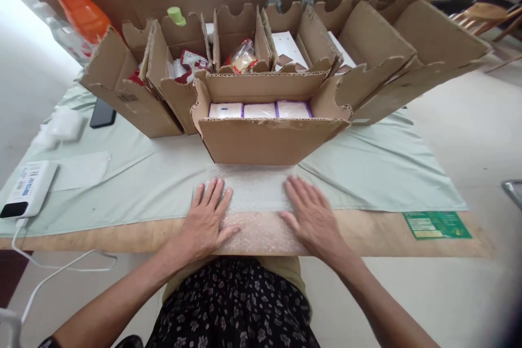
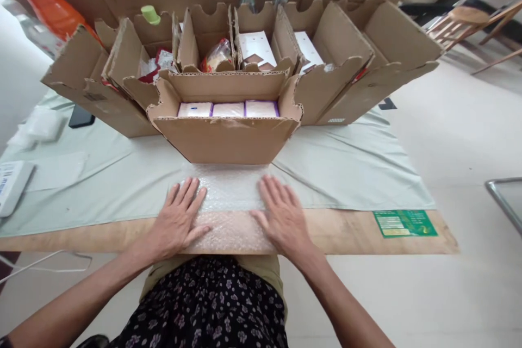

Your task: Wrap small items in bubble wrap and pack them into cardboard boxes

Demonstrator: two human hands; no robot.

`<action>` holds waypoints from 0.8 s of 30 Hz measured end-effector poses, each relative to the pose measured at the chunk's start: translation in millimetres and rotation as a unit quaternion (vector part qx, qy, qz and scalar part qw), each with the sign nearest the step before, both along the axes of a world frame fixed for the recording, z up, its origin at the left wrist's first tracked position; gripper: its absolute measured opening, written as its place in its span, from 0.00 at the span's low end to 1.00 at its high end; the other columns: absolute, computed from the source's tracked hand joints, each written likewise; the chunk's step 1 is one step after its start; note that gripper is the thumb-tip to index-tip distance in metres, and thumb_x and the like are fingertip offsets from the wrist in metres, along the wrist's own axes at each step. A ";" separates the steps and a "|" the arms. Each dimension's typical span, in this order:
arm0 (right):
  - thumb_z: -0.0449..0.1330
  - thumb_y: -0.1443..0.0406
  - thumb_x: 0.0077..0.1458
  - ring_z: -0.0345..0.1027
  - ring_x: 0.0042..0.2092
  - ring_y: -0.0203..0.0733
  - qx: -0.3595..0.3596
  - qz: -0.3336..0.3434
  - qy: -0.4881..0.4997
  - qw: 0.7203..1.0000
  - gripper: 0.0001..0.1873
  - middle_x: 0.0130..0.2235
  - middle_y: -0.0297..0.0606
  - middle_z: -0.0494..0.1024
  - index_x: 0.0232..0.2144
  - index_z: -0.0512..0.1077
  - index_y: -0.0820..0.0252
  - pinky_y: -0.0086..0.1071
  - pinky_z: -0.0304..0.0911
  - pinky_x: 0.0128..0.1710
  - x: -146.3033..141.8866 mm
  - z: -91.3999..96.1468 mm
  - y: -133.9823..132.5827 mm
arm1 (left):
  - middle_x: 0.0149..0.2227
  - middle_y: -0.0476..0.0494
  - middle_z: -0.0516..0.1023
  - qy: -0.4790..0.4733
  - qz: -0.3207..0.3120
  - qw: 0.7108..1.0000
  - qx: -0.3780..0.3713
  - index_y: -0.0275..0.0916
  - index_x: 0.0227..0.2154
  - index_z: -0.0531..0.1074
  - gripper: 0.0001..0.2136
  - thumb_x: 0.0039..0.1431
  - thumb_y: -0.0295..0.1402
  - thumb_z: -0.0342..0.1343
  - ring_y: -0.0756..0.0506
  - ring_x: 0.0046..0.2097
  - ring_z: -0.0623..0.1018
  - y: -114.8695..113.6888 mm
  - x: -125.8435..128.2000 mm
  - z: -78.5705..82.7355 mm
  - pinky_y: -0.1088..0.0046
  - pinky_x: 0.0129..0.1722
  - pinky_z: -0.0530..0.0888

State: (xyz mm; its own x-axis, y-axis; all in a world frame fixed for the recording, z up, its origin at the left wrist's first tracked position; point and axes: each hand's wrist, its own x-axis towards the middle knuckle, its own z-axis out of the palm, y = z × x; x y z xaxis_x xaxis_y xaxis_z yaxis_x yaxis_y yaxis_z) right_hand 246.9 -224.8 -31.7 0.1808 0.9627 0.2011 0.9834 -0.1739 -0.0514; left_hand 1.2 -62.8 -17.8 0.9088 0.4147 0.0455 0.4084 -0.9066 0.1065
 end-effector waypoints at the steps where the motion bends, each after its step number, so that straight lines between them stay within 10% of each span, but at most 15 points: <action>1: 0.49 0.55 0.71 0.62 0.68 0.59 0.011 -0.044 -0.016 0.999 0.34 0.68 0.56 0.66 0.72 0.54 0.66 0.54 0.57 0.65 10.2 3.0 -13.4 | 0.73 0.22 0.56 -0.003 0.002 1.000 -0.005 0.32 0.70 0.57 0.38 0.67 0.54 0.53 0.26 0.74 0.56 2.6 -5.4 3.0 0.38 0.72 0.49; 4: 0.49 0.58 0.71 0.65 0.65 0.61 0.052 -0.099 -0.030 0.993 0.30 0.65 0.58 0.71 0.69 0.59 0.67 0.54 0.60 0.60 15.0 18.4 -24.2 | 0.73 0.25 0.57 -0.031 -0.009 0.999 -0.012 0.35 0.70 0.56 0.33 0.70 0.48 0.51 0.28 0.75 0.54 2.9 -5.4 15.4 0.38 0.72 0.46; 11: 0.53 0.56 0.69 0.61 0.68 0.56 0.007 0.069 0.020 0.997 0.29 0.68 0.52 0.67 0.66 0.65 0.65 0.49 0.55 0.66 -31.5 9.8 42.7 | 0.73 0.22 0.56 0.023 -0.092 0.995 -0.024 0.30 0.69 0.59 0.36 0.69 0.53 0.50 0.27 0.74 0.56 -2.2 31.7 10.8 0.40 0.72 0.50; 19: 0.53 0.47 0.67 0.59 0.69 0.59 -0.002 0.080 0.055 0.995 0.44 0.70 0.55 0.64 0.74 0.46 0.65 0.55 0.55 0.66 -8.0 16.5 -56.2 | 0.74 0.21 0.52 0.027 -0.126 0.990 -0.064 0.33 0.70 0.57 0.39 0.67 0.57 0.50 0.27 0.76 0.51 -2.3 9.4 20.7 0.38 0.72 0.47; 24: 0.59 0.61 0.66 0.63 0.68 0.56 0.006 0.146 0.074 0.986 0.29 0.68 0.52 0.68 0.66 0.65 0.63 0.52 0.63 0.63 -20.2 21.6 -64.5 | 0.73 0.23 0.55 0.034 -0.176 0.980 -0.086 0.33 0.71 0.54 0.46 0.60 0.59 0.59 0.25 0.75 0.53 -21.6 -22.9 31.2 0.36 0.72 0.50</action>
